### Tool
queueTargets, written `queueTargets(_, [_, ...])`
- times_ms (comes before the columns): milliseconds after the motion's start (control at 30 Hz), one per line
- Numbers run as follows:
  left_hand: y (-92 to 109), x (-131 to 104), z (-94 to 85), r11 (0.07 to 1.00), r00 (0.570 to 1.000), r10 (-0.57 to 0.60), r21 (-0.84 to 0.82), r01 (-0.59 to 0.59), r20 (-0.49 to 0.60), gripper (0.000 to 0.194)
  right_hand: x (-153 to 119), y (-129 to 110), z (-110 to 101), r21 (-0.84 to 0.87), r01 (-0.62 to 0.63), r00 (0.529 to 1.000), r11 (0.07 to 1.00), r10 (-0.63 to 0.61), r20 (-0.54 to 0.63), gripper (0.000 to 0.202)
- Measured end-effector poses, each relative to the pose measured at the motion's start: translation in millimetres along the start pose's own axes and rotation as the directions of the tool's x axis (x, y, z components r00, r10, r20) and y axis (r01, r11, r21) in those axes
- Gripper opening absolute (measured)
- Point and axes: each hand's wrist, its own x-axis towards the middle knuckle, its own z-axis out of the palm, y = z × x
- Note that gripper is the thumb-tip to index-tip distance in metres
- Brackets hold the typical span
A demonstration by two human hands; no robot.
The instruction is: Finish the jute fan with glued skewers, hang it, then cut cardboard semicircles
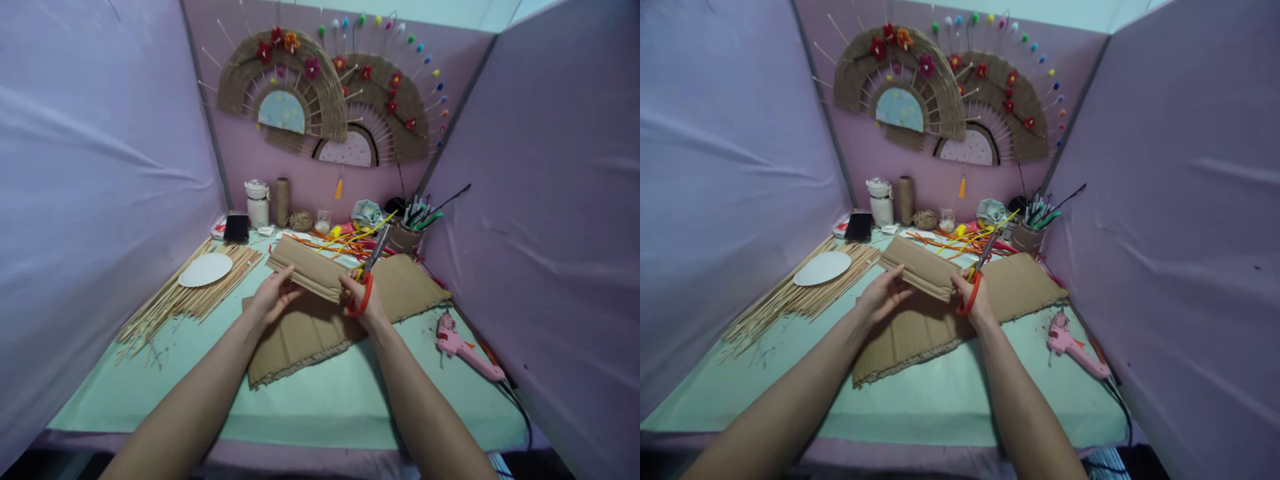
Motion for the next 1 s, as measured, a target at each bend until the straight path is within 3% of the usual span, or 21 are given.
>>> queueTargets(167, [-1.3, -0.3, 0.1, 0.994, 0.999, -0.045, 0.101, 0.044, 0.015, 0.012, 2.4, -4.5, -10.7, 0.025, -0.031, 0.999, 0.999, 0.031, -0.01, 0.044])
queueTargets(367, [-2.4, 5.5, -2.6, 0.991, 0.99, 0.119, -0.06, -0.124, -0.081, 0.012, -2.2, 1.5, -3.0, -0.023, -0.076, 0.996, 0.997, 0.078, 0.053, 0.048])
queueTargets(633, [9.4, 6.5, -3.1, 0.928, 0.945, 0.278, -0.208, -0.31, -0.171, 0.015, -17.3, 11.5, 7.0, -0.157, -0.134, 0.976, 0.979, 0.157, 0.151, 0.05])
queueTargets(833, [21.1, -4.7, 2.3, 0.843, 0.88, 0.44, -0.255, -0.473, -0.178, 0.022, -42.9, 2.5, 19.9, -0.257, -0.116, 0.919, 0.959, 0.202, 0.338, 0.042])
queueTargets(1000, [25.7, -12.3, 6.1, 0.814, 0.854, 0.481, -0.26, -0.52, -0.201, 0.024, -56.2, 0.7, 27.9, -0.342, -0.12, 0.856, 0.932, 0.272, 0.441, 0.041])
